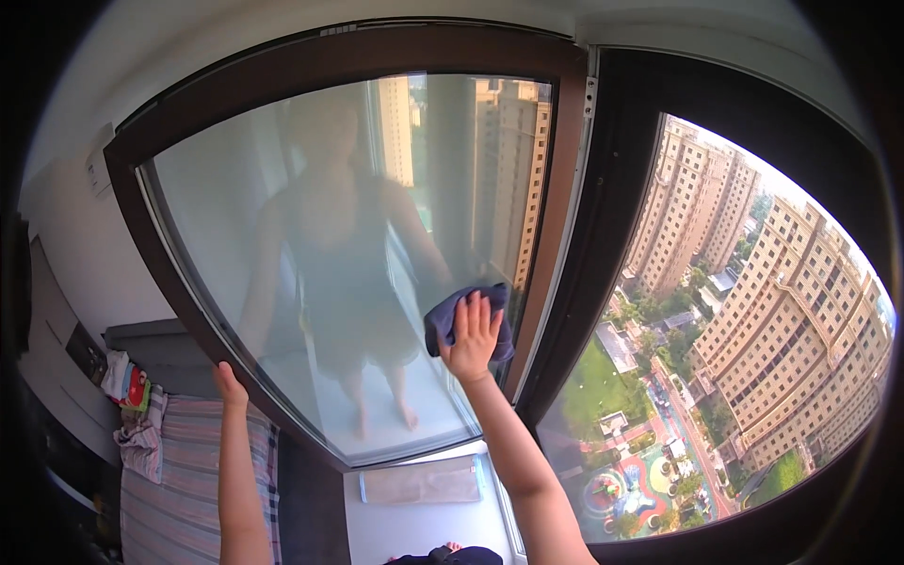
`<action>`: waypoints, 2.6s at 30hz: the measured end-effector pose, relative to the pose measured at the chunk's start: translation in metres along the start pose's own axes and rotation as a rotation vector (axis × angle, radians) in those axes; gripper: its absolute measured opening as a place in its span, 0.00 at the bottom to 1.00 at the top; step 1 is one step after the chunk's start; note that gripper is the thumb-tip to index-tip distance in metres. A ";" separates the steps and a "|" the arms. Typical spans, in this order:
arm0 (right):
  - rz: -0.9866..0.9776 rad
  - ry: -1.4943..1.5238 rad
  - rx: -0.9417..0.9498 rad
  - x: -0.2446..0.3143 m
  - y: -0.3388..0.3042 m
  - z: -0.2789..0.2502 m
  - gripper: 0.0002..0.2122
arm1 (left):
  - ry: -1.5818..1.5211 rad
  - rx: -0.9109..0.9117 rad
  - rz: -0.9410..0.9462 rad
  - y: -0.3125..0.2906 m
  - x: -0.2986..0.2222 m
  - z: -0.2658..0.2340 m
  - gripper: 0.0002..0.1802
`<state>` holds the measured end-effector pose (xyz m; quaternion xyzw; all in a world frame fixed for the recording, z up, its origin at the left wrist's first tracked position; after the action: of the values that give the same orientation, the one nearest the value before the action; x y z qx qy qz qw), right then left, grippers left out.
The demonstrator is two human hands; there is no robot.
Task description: The person cleans the glass panes and white frame of a window using a dark cloth, wiping the surfaces repeatedly.
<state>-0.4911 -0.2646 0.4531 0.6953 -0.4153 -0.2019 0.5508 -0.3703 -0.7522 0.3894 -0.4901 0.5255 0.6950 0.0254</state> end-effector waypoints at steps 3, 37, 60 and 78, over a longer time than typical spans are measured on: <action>0.296 0.125 -0.241 0.022 0.077 -0.026 0.32 | 0.075 -0.027 0.062 -0.001 -0.006 0.005 0.37; -0.285 0.118 0.016 0.312 0.036 0.050 0.26 | -0.578 0.107 -0.224 0.009 -0.067 0.056 0.33; 0.390 0.089 -0.388 0.099 0.030 -0.003 0.29 | -0.304 0.025 -0.062 0.010 -0.092 0.058 0.30; 0.300 0.084 -0.265 0.067 0.009 0.007 0.31 | -0.318 -0.124 -0.182 -0.005 -0.065 0.047 0.33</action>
<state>-0.4610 -0.3231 0.4716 0.5550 -0.4607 -0.1411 0.6781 -0.3641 -0.6834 0.4308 -0.4204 0.4244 0.7895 0.1407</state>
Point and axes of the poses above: each hand's wrist, its own y-axis towards the middle knuckle, its own z-axis out of the palm, x = y × z, the point moved 5 cm from there along y, towards the middle knuckle, and after that the axes turned 3 degrees about y, right-handed, at the moved point
